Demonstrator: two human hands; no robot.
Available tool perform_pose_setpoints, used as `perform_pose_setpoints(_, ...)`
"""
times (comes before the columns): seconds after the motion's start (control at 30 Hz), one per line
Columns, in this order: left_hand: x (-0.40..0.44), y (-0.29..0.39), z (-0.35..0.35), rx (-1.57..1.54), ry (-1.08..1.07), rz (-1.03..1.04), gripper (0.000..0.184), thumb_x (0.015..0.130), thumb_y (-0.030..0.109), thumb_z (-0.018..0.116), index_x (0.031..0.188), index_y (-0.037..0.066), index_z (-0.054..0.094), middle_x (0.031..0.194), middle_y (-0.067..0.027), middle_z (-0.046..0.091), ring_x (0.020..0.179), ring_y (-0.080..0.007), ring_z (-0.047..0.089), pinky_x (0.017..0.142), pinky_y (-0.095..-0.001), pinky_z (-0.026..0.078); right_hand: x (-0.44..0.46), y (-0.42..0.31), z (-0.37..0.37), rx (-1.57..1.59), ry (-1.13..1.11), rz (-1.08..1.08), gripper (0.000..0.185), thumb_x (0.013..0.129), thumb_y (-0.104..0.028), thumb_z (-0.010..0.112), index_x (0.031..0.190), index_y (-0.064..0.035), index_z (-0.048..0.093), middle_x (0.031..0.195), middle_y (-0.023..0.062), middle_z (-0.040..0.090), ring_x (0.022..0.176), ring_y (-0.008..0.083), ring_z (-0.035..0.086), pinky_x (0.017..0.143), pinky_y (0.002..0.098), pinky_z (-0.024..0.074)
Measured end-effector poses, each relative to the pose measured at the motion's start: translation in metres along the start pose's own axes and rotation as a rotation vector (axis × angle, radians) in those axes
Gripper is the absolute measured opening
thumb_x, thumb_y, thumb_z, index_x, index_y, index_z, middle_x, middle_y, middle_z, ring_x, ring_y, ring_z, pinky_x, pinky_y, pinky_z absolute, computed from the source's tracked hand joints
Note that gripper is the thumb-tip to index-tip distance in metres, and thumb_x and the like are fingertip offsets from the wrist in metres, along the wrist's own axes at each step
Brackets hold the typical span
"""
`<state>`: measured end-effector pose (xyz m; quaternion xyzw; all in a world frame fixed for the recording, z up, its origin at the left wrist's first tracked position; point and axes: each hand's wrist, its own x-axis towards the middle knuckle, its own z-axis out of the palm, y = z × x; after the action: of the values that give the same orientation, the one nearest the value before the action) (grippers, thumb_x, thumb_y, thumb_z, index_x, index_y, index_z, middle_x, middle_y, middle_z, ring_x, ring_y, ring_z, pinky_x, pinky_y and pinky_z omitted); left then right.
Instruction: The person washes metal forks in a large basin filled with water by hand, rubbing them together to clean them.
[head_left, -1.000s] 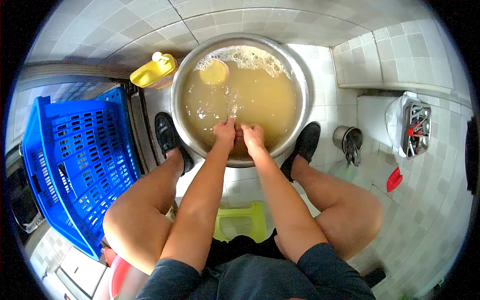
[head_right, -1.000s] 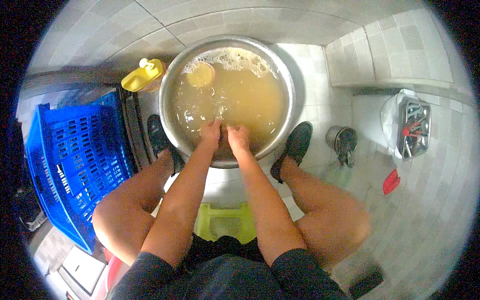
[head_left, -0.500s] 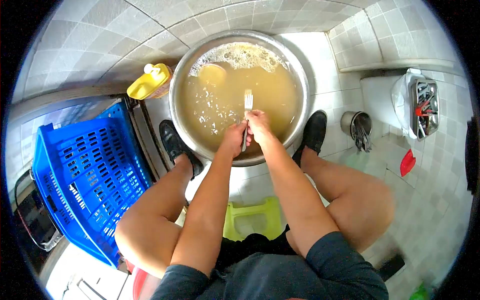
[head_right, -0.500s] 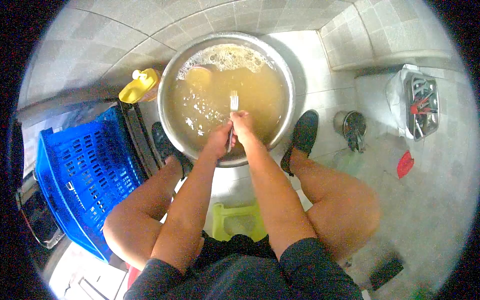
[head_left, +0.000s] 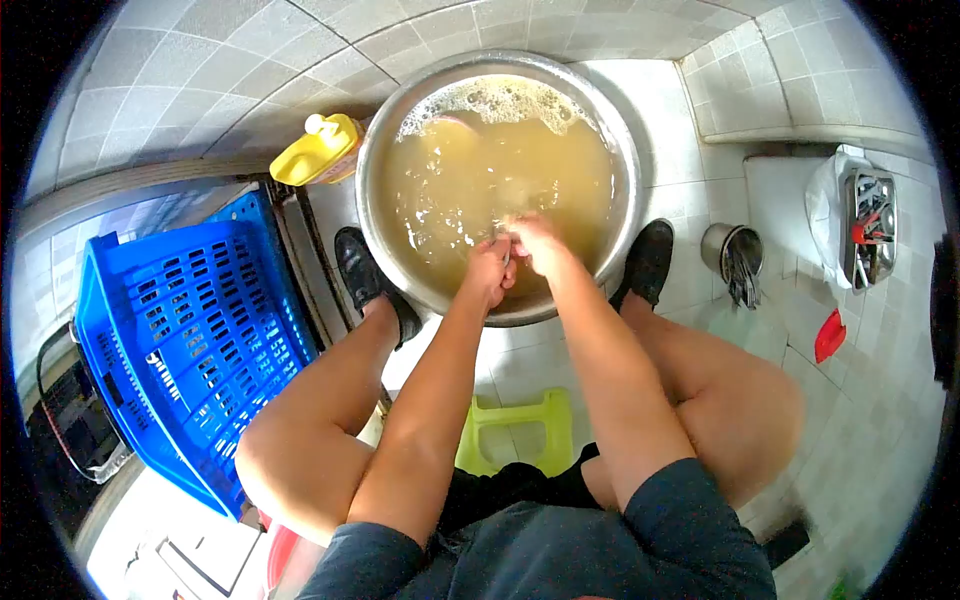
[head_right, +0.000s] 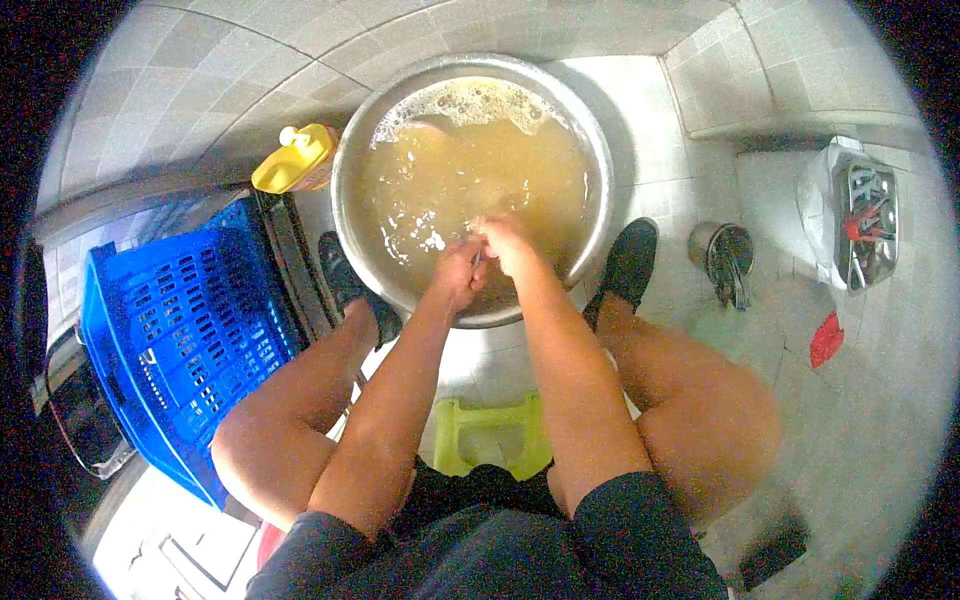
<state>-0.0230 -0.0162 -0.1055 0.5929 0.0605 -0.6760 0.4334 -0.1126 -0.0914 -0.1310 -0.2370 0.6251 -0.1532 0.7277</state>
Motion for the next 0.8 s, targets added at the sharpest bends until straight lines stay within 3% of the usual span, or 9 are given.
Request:
perform_pose_setpoints(0.03, 0.002, 0.001, -0.002, 0.001, -0.008, 0.0, 0.026, 0.101, 0.029, 0.047, 0.096, 0.007, 0.059, 0.071, -0.0019, 0.058, 0.04, -0.0081, 0.035, 0.036, -0.0256, 0.025, 0.004, 0.004, -0.003, -0.115, -0.112, 0.085, 0.026, 0.088, -0.027, 0.066, 0.095, -0.0029, 0.061, 0.077, 0.0104, 0.062, 0.054, 0.0211, 0.054, 0.044, 0.0356, 0.0417)
perform_pose_setpoints(0.07, 0.002, 0.002, -0.007, 0.081, -0.039, -0.044, 0.026, 0.101, 0.03, 0.047, 0.096, 0.007, 0.058, 0.071, -0.0018, 0.058, 0.04, -0.0079, 0.034, 0.036, -0.0256, 0.024, 0.024, 0.025, -0.005, -0.001, -0.14, 0.101, 0.025, 0.089, -0.028, 0.066, 0.091, -0.0034, 0.061, 0.076, 0.0116, 0.062, 0.05, 0.0208, 0.054, 0.038, 0.0324, 0.0379)
perform_pose_setpoints(0.17, -0.011, -0.003, -0.007, 0.218, -0.079, -0.047, 0.027, 0.101, 0.03, 0.046, 0.096, 0.007, 0.059, 0.069, -0.0012, 0.057, 0.039, -0.0075, 0.032, 0.036, -0.0255, 0.023, 0.011, 0.013, -0.003, 0.159, -0.03, 0.11, 0.027, 0.091, -0.03, 0.064, 0.087, -0.0045, 0.06, 0.073, 0.0103, 0.06, 0.05, 0.0186, 0.053, 0.037, 0.0301, 0.0364)
perform_pose_setpoints(0.33, -0.013, 0.004, -0.002, 0.098, -0.114, -0.09, 0.027, 0.101, 0.03, 0.047, 0.094, 0.007, 0.06, 0.065, -0.002, 0.056, 0.036, -0.0084, 0.029, 0.034, -0.0251, 0.02, 0.005, -0.001, -0.006, 0.22, -0.015, -0.038, 0.041, 0.096, -0.045, 0.055, 0.091, -0.0047, 0.062, 0.065, 0.008, 0.06, 0.045, 0.0175, 0.052, 0.038, 0.0318, 0.0413)
perform_pose_setpoints(0.43, -0.017, 0.011, 0.003, 0.105, -0.144, -0.077, 0.029, 0.102, 0.033, 0.047, 0.093, 0.008, 0.06, 0.06, -0.0016, 0.054, 0.036, -0.0098, 0.031, 0.033, -0.0256, 0.021, 0.0, -0.008, 0.003, 0.258, 0.164, -0.067, 0.04, 0.097, -0.045, 0.053, 0.097, -0.0054, 0.062, 0.065, 0.0072, 0.06, 0.048, 0.0172, 0.054, 0.039, 0.0314, 0.0428)
perform_pose_setpoints(0.5, -0.022, 0.014, 0.006, 0.293, -0.068, -0.141, 0.033, 0.101, 0.037, 0.048, 0.09, 0.009, 0.06, 0.057, -0.001, 0.051, 0.036, -0.0104, 0.033, 0.033, -0.0262, 0.021, 0.014, -0.006, -0.003, 0.26, 0.148, -0.155, 0.039, 0.097, -0.042, 0.054, 0.099, -0.0039, 0.061, 0.068, 0.0068, 0.061, 0.051, 0.0171, 0.056, 0.043, 0.0312, 0.0454)
perform_pose_setpoints(0.63, -0.026, 0.014, 0.011, 0.344, -0.034, -0.121, 0.037, 0.098, 0.044, 0.052, 0.084, 0.011, 0.061, 0.056, -0.0005, 0.051, 0.038, -0.0102, 0.035, 0.035, -0.0255, 0.025, 0.018, -0.008, -0.01, 0.405, 0.094, -0.259, 0.028, 0.095, -0.03, 0.06, 0.094, -0.0019, 0.062, 0.075, 0.0065, 0.063, 0.053, 0.0178, 0.058, 0.047, 0.0304, 0.0474)
perform_pose_setpoints(0.7, -0.026, 0.02, 0.01, 0.328, -0.006, -0.132, 0.036, 0.098, 0.043, 0.053, 0.084, 0.011, 0.062, 0.056, -0.0003, 0.051, 0.038, -0.0101, 0.035, 0.035, -0.0252, 0.025, 0.015, -0.011, -0.014, 0.356, -0.24, -0.027, 0.02, 0.092, -0.023, 0.063, 0.092, -0.0035, 0.062, 0.075, 0.0071, 0.063, 0.055, 0.0177, 0.057, 0.046, 0.0302, 0.0455)
perform_pose_setpoints(0.8, -0.026, 0.026, 0.011, 0.294, 0.05, -0.102, 0.033, 0.097, 0.042, 0.056, 0.086, 0.012, 0.064, 0.056, -0.0001, 0.052, 0.038, -0.0099, 0.034, 0.036, -0.0248, 0.024, 0.013, -0.012, -0.016, 0.125, -0.332, 0.123, 0.018, 0.09, -0.025, 0.065, 0.09, -0.0069, 0.064, 0.074, 0.0038, 0.064, 0.059, 0.0164, 0.058, 0.045, 0.031, 0.0422)
